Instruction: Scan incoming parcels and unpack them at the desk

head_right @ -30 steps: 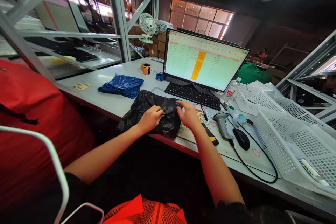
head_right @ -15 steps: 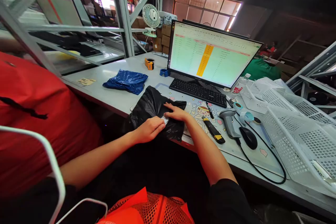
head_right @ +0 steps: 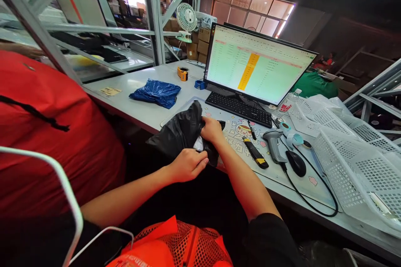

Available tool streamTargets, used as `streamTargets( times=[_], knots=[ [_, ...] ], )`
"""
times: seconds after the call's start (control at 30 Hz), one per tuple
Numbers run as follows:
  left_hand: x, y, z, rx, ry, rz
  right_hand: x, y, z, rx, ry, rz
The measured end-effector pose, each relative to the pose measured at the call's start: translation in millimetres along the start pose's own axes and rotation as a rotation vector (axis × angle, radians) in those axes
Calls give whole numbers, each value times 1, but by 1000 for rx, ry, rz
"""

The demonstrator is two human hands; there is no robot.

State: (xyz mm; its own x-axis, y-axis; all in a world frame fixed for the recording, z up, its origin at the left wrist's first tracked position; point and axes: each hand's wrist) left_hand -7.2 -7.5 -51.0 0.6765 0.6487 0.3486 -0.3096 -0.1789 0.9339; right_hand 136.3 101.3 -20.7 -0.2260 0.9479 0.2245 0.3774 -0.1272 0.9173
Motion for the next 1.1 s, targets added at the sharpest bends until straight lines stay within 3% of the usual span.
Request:
streamTargets(
  times=[0.13,0.27,0.4,0.47,0.53,0.63,0.7,0.8,0.97,1.1],
  knots=[
    [-28,13,26,-153,178,-5,14,13,29,-13,-87,30],
    [-78,13,51,-421,229,-31,32,31,63,-30,-175,46],
    [-102,-1,32,-576,323,-150,47,35,68,41,-181,-16],
    [-97,-3,9,-546,406,-124,48,33,61,110,-156,-94],
    [-85,3,-13,-414,405,23,43,32,55,186,-129,-175],
    [-56,16,-34,-74,174,191,24,34,50,297,-80,-238],
    [-32,19,-42,129,39,173,10,34,47,359,-53,-234],
    [7,13,-50,285,-23,98,-10,28,41,411,-61,-148],
    [43,19,-51,191,-196,46,-33,11,37,450,-124,87],
    [26,50,-56,-216,-112,49,-60,22,55,461,-155,279]
  ],
)
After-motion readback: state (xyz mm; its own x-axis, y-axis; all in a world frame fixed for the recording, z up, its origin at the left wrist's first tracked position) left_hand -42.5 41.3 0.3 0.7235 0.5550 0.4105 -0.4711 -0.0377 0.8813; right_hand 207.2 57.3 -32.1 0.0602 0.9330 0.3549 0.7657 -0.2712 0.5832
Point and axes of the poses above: each hand's wrist, its own x-axis towards the middle knuckle, its own y-axis out of the back of the hand, z = x × y, and after that the axes turned 10 degrees about x, right-handed
